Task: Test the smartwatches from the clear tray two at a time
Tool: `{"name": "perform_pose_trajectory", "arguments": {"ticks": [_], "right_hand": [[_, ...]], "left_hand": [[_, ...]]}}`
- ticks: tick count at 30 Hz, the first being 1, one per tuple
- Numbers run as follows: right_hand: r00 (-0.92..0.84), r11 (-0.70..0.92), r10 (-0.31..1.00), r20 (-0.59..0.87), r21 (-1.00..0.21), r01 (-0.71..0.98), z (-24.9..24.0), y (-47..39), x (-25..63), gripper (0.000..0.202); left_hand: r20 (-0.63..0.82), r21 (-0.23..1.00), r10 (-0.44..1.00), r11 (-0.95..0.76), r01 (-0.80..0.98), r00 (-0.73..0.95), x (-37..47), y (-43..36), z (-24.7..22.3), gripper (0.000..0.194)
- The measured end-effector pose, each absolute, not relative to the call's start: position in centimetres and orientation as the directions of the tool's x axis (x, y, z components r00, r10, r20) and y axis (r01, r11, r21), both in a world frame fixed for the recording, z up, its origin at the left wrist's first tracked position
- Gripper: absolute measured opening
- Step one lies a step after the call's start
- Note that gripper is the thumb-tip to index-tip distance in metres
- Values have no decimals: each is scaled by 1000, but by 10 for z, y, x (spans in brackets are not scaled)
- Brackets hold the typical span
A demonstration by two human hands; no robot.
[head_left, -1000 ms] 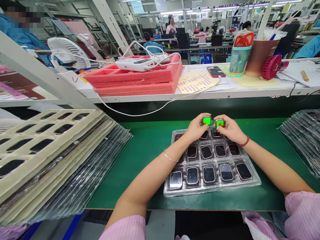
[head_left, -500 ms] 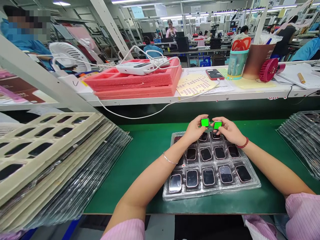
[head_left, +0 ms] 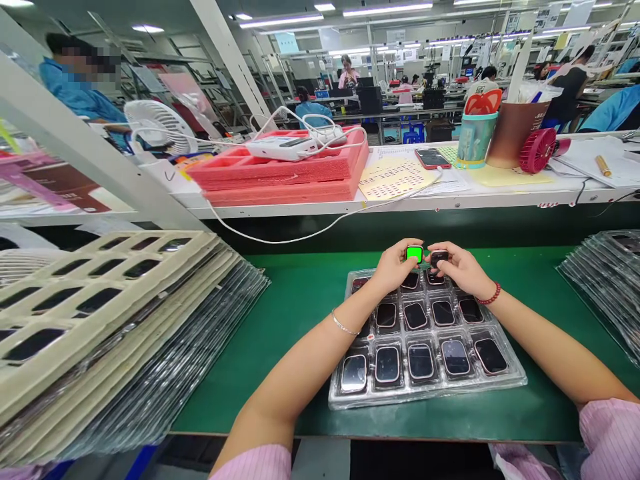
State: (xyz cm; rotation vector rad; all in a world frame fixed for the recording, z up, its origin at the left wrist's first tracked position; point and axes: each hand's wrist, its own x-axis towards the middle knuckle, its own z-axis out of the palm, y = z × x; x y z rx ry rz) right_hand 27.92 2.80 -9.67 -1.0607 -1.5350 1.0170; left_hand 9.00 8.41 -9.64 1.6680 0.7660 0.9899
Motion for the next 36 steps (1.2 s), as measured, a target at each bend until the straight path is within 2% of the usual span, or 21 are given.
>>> {"name": "perform_pose_trajectory", "arguments": {"ticks": [3, 7, 14, 19, 28, 32, 36], "right_hand": [[-142, 284, 954, 265, -949, 133, -99, 29, 280, 43], [-133, 283, 955, 265, -949, 139, -100, 30, 280, 41], [-145, 285, 953, 265, -948, 140, -100, 30, 280, 41], [-149, 274, 956, 251, -949, 155, -103, 32, 281, 50], [-154, 244, 964, 217, -953, 179, -105, 33, 282, 54], [-150, 267, 958, 246, -953, 143, -106, 35, 283, 60], [-107, 161, 980, 165, -986, -47, -106, 40, 287, 65]], "left_hand": [[266, 947, 851, -318, 40, 454, 90, 85, -98, 49], [275, 919, 861, -367, 148, 428, 89, 84, -97, 55], [282, 923, 860, -365, 126, 425, 89, 81, -94, 36], [272, 912, 847, -379, 160, 457, 89, 82, -94, 51], [245, 935, 846, -336, 116, 474, 89, 85, -99, 59], [172, 974, 868, -220, 50, 466, 89, 83, -95, 63], [-42, 985, 873, 117, -125, 486, 87, 81, -86, 69]]}}
